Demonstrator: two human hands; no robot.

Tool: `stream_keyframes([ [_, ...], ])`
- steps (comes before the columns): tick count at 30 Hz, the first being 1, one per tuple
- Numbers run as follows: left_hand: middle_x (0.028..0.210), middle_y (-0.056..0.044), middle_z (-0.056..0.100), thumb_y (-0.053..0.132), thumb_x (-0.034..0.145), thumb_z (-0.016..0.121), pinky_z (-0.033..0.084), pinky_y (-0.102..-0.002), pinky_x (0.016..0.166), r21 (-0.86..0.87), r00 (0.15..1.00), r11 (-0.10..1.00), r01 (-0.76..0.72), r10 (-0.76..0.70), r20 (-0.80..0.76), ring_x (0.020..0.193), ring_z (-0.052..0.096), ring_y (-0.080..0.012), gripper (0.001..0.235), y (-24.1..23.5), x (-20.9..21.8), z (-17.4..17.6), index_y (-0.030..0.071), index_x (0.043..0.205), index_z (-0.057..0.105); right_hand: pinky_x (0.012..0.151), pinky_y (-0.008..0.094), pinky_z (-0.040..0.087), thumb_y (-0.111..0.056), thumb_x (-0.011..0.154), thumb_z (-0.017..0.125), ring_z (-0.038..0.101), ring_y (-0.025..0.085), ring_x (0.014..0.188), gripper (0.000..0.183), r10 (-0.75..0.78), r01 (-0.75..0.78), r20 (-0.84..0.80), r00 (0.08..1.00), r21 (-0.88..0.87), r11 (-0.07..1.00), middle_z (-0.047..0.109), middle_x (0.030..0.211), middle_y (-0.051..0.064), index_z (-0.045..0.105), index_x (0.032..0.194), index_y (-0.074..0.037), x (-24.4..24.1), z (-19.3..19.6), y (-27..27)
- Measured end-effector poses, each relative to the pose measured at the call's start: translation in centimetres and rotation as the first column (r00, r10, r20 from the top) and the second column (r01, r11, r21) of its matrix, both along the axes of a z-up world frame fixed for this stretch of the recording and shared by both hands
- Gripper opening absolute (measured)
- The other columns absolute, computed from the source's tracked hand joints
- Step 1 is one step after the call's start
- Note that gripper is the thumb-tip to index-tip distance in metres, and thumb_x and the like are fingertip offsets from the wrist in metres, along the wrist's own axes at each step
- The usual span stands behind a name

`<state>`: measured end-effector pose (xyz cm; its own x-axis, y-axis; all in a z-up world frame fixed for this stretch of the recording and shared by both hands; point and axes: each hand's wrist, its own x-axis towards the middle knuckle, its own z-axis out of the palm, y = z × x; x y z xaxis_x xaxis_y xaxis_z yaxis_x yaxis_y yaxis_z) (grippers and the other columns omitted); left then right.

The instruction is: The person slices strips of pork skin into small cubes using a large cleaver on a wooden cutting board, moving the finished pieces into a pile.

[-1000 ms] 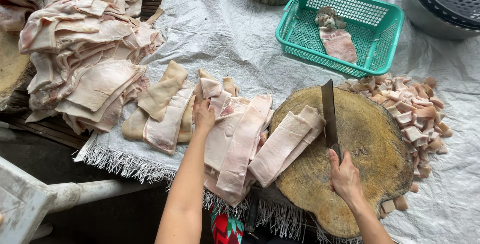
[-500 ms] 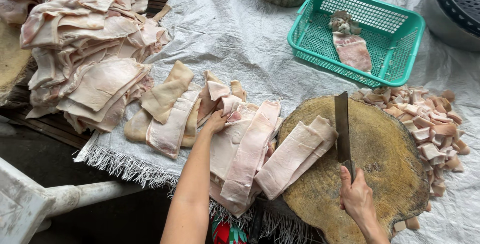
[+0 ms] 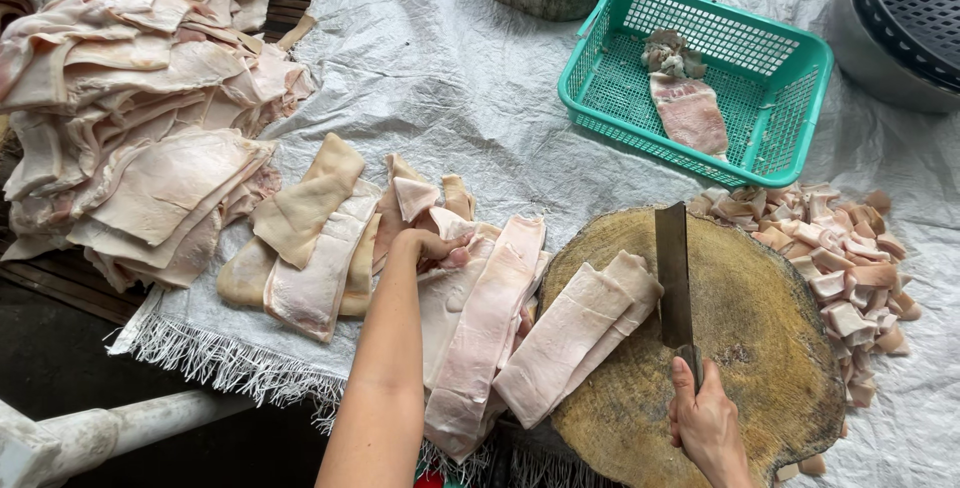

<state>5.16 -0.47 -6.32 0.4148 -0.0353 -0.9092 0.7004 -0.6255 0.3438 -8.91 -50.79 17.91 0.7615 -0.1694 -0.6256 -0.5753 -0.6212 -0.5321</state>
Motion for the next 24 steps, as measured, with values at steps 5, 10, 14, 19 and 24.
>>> stream_keyframes([
  [5,0.101,-0.011,0.061,0.085,0.082,0.060,0.044,-0.034,0.066,-0.033,0.984,0.988,-0.152,0.154,0.091,0.083,0.054,-0.0181,0.089,-2.1,-1.6,1.4,0.004,0.120,0.059,0.039,0.040,0.050,-0.059,0.101,0.041,0.058,0.021,0.041,0.059,0.007,-0.007,0.000,1.000,0.006,1.000,0.056,0.054,0.009,0.048,0.122,-0.004,0.1,0.0,0.1],
  [10,0.080,-0.003,0.066,0.077,0.077,0.072,0.040,-0.029,0.049,-0.125,0.884,0.913,-0.388,0.407,0.229,0.062,0.055,-0.0106,0.078,-4.3,-2.9,7.9,0.002,0.100,0.075,0.039,0.040,0.051,-0.057,0.102,0.042,0.059,0.021,0.040,0.056,0.019,-0.019,-0.006,1.000,-0.003,1.000,0.057,0.053,0.009,0.048,0.117,-0.004,0.0,-0.2,-0.1],
  [14,0.083,0.004,0.065,0.078,0.072,0.070,0.048,-0.019,0.051,-0.379,0.767,0.756,-0.533,0.621,0.160,0.062,0.055,-0.0040,0.079,-4.9,-2.5,10.0,0.011,0.114,0.069,0.039,0.040,0.050,-0.057,0.102,0.043,0.058,0.021,0.040,0.054,-0.002,0.002,-0.013,1.000,0.007,1.000,0.055,0.053,0.009,0.050,0.114,-0.004,0.0,0.1,0.1],
  [19,0.074,-0.004,0.052,0.095,0.073,0.054,0.030,-0.028,0.043,-0.350,0.717,0.654,-0.671,0.692,-0.081,0.055,0.041,-0.0152,0.095,-6.1,0.0,12.4,0.008,0.110,0.065,0.039,0.039,0.050,-0.057,0.102,0.042,0.056,0.021,0.039,0.055,-0.003,0.003,-0.025,1.000,0.011,1.000,0.054,0.053,0.009,0.050,0.113,-0.003,0.1,0.0,0.3],
  [24,0.105,-0.010,0.073,0.081,0.079,0.057,0.063,-0.035,0.083,-0.939,0.625,0.186,-0.290,0.780,-0.039,0.098,0.071,-0.0218,0.093,-8.5,4.8,18.3,0.003,0.128,0.063,0.037,0.039,0.050,-0.058,0.100,0.040,0.055,0.020,0.038,0.058,-0.015,0.015,-0.017,1.000,0.033,0.999,0.054,0.051,0.008,0.046,0.122,-0.004,0.2,-0.1,0.1],
])
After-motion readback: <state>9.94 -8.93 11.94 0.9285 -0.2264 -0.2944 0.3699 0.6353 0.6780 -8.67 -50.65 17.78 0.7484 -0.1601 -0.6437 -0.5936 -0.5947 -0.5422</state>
